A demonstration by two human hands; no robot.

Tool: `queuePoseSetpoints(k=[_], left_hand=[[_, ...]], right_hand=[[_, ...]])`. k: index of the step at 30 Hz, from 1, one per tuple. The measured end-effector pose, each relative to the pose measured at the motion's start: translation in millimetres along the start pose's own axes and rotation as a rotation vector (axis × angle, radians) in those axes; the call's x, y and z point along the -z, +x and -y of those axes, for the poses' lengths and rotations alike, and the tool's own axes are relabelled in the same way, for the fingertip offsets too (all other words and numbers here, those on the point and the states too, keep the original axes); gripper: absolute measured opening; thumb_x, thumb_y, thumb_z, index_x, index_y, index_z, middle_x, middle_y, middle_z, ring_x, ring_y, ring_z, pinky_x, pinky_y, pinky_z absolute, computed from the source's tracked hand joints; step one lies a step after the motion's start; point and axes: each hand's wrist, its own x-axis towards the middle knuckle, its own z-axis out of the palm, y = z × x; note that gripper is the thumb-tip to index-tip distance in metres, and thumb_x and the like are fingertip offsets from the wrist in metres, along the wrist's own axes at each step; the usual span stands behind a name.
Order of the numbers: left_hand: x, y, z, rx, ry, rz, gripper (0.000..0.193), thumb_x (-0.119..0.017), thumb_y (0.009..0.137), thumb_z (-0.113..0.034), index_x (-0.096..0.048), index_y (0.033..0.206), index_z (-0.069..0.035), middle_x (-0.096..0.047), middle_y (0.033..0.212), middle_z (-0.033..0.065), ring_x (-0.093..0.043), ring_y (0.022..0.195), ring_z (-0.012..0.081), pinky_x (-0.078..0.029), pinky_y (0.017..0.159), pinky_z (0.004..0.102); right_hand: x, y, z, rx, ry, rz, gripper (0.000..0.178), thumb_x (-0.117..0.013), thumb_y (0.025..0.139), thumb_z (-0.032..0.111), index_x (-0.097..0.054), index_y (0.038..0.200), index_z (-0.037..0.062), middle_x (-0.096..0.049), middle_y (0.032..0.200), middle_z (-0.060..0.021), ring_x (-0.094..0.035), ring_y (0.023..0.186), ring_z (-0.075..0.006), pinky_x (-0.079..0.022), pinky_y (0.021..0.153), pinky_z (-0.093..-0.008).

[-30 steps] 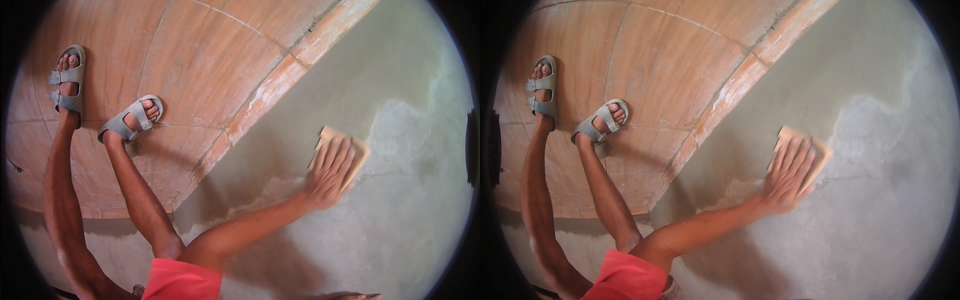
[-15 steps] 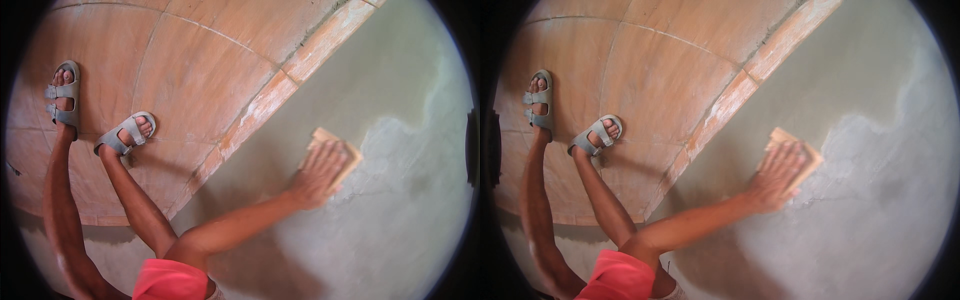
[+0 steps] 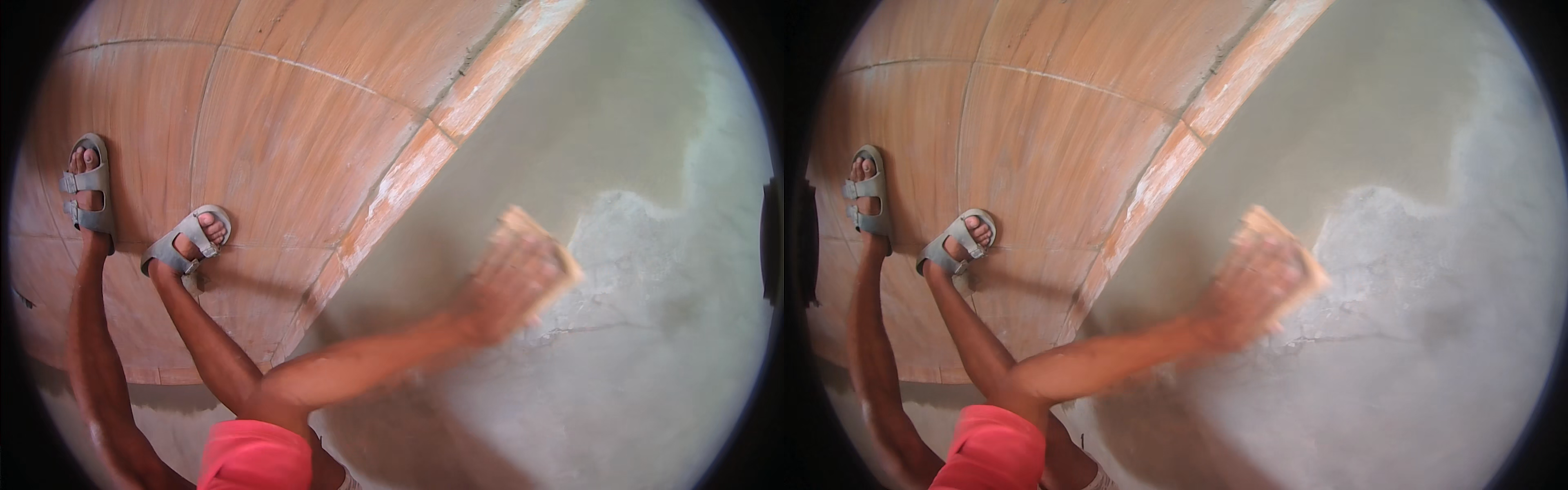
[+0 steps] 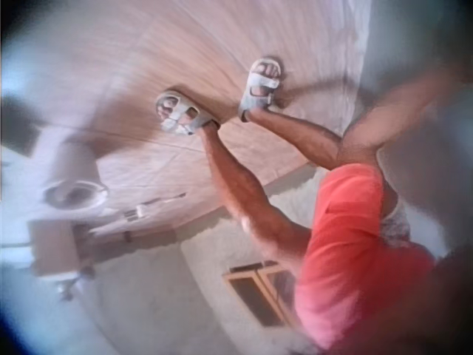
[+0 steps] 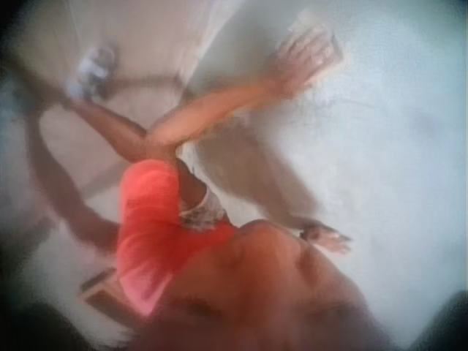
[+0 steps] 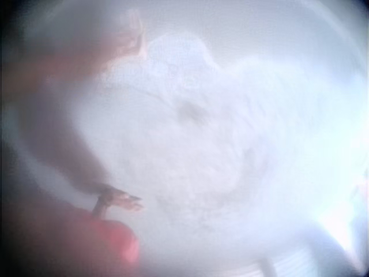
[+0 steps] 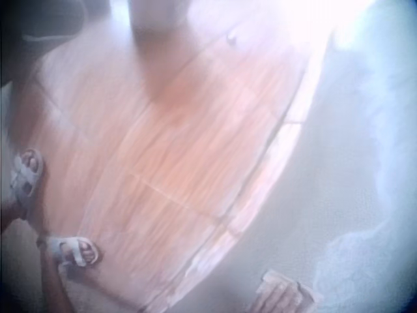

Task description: The person smooths a wet plastered wall using a sponge and a trowel. They repeatedly rub the surface with the sponge and occasionally use the trowel to scrape or level the plaster near the floor.

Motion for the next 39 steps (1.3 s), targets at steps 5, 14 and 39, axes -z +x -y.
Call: queuePoseSetpoints(k=[5,14,39], left_hand=[[7,97,85,0.502,0.066,-0.271,0.066,-0.033,0.098,-0.041,-0.025,0.143,0.006,-0.019,0.152,0.0247,-0.009,0.143,0.0394,-0.004,0.115,0.0529],[-10,-60,-25,0.05,-0.052,0.159,0.068,-0.05,0.091,-0.032,-0.026,0.142,0.004,-0.021,0.15,0.0251,-0.01,0.141,0.0445,-0.005,0.113,0.0578],[168,-239,-169,0.592,-0.002,0.663,0.062,-0.048,0.095,-0.021,-0.02,0.144,0.005,-0.018,0.149,0.028,-0.019,0.138,0.0445,-0.019,0.113,0.0492]], right_hand=[[-1,5,14,-0.109,0.091,-0.011,0.049,-0.029,0.102,0.034,-0.047,0.136,0.0027,-0.033,0.145,-0.0271,-0.03,0.134,-0.0445,-0.023,0.109,-0.0578],[-2,-7,-13,0.004,0.064,0.099,0.05,-0.035,0.102,0.029,-0.031,0.145,0.0059,-0.032,0.149,-0.0201,-0.024,0.138,-0.0419,-0.016,0.11,-0.0599],[-18,-9,-25,-0.169,0.102,0.1,0.063,-0.026,0.094,0.065,-0.043,0.141,0.0262,-0.032,0.146,-0.0186,-0.03,0.126,-0.0429,-0.025,0.099,-0.0577]])
